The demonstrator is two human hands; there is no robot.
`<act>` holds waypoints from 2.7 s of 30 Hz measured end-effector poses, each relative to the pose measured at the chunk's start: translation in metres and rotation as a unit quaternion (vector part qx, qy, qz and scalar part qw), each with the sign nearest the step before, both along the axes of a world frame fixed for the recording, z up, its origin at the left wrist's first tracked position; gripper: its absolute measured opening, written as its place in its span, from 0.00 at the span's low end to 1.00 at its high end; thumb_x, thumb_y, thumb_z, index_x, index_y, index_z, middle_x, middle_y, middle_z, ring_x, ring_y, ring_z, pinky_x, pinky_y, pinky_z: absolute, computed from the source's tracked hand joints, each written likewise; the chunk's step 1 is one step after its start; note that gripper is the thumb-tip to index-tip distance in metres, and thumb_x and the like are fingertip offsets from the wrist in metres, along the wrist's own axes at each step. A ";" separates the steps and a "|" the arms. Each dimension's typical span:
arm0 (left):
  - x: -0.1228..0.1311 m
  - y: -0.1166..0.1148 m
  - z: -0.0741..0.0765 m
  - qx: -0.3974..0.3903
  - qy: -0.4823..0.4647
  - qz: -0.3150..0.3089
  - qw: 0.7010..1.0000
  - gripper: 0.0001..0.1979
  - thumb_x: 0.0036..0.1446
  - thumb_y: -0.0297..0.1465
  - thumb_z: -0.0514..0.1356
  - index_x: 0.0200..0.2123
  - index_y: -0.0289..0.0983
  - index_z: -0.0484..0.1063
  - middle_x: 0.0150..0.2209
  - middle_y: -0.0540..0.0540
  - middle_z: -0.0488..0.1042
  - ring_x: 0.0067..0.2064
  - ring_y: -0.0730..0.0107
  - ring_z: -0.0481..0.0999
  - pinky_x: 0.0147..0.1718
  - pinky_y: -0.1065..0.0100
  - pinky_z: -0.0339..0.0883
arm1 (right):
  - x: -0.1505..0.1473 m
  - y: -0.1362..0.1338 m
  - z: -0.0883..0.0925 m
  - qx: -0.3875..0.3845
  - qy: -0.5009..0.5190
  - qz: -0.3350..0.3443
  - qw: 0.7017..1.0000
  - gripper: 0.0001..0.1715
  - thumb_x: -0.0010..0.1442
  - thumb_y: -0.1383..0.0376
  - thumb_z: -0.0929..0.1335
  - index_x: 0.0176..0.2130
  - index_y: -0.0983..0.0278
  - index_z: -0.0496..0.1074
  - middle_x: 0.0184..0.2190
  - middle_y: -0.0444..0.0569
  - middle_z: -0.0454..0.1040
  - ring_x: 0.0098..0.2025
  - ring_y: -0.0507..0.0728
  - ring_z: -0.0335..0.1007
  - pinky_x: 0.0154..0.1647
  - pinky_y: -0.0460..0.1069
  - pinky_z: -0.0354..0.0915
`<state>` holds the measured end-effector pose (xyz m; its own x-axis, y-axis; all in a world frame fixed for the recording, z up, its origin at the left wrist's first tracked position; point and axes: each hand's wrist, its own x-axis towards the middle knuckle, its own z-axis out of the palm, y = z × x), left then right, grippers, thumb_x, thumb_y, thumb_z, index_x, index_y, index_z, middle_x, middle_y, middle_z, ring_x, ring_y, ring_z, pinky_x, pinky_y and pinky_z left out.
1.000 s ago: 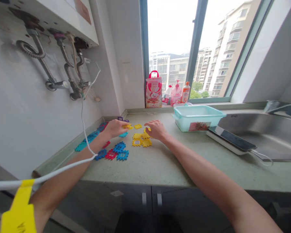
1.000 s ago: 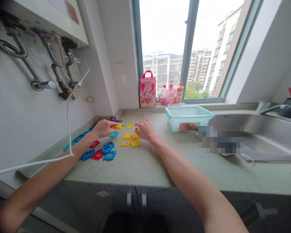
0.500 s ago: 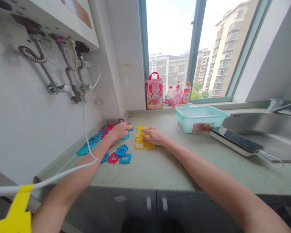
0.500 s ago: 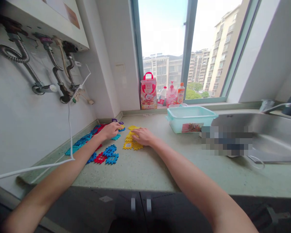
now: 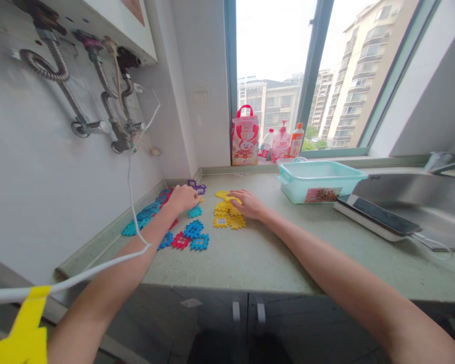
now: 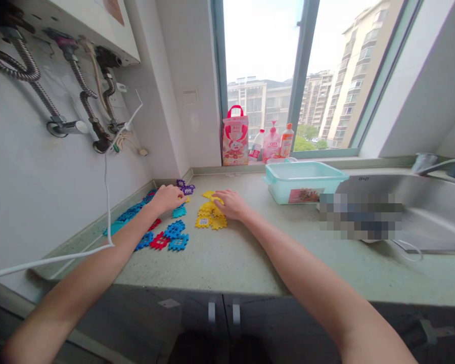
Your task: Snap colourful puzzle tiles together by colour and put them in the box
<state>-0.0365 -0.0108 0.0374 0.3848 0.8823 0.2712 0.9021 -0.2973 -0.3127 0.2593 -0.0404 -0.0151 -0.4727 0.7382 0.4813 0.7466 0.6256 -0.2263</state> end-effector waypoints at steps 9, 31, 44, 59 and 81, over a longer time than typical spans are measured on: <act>0.014 0.002 -0.020 -0.108 -0.064 -0.181 0.975 0.23 0.65 0.33 0.55 0.61 0.43 0.78 0.65 0.41 0.73 0.63 0.57 0.73 0.64 0.62 0.63 | 0.007 0.007 -0.002 -0.077 -0.005 -0.039 0.996 0.20 0.75 0.59 0.61 0.51 0.62 0.79 0.53 0.54 0.81 0.56 0.60 0.76 0.61 0.53 0.66; 0.033 -0.055 0.027 -0.404 -0.198 -0.189 0.873 0.23 0.51 0.54 0.69 0.34 0.40 0.79 0.29 0.48 0.78 0.30 0.64 0.77 0.28 0.68 0.66 | 0.074 -0.041 0.004 -0.085 0.090 0.053 0.991 0.21 0.71 0.58 0.66 0.60 0.59 0.74 0.59 0.53 0.78 0.59 0.60 0.75 0.63 0.56 0.67; 0.018 -0.037 0.018 -0.292 -0.123 -0.043 0.947 0.26 0.55 0.58 0.63 0.27 0.40 0.78 0.28 0.44 0.80 0.28 0.63 0.76 0.27 0.67 0.64 | 0.102 -0.037 0.007 -0.077 0.009 0.055 0.995 0.08 0.62 0.66 0.72 0.41 0.58 0.84 0.55 0.53 0.81 0.55 0.62 0.79 0.63 0.58 0.68; 0.054 -0.054 0.002 -0.245 -0.157 -0.239 0.926 0.39 0.50 0.58 0.70 0.60 0.43 0.75 0.59 0.42 0.75 0.57 0.54 0.75 0.56 0.64 0.66 | 0.107 -0.041 0.021 -0.065 -0.001 0.005 0.998 0.12 0.59 0.60 0.76 0.44 0.59 0.81 0.44 0.48 0.84 0.46 0.60 0.80 0.50 0.52 0.72; 0.067 -0.063 0.005 -0.219 -0.139 -0.227 0.939 0.29 0.51 0.55 0.69 0.48 0.41 0.76 0.30 0.52 0.79 0.28 0.68 0.75 0.28 0.68 0.58 | 0.078 -0.043 0.007 -0.042 0.055 0.099 0.993 0.14 0.66 0.61 0.73 0.51 0.59 0.81 0.51 0.51 0.83 0.51 0.60 0.79 0.56 0.56 0.71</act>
<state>0.0301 -0.0735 0.0423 0.7164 0.6946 0.0656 0.6797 -0.7161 0.1587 0.3370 -0.0833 -0.0077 -0.5610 0.6754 0.4787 0.5788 0.7334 -0.3564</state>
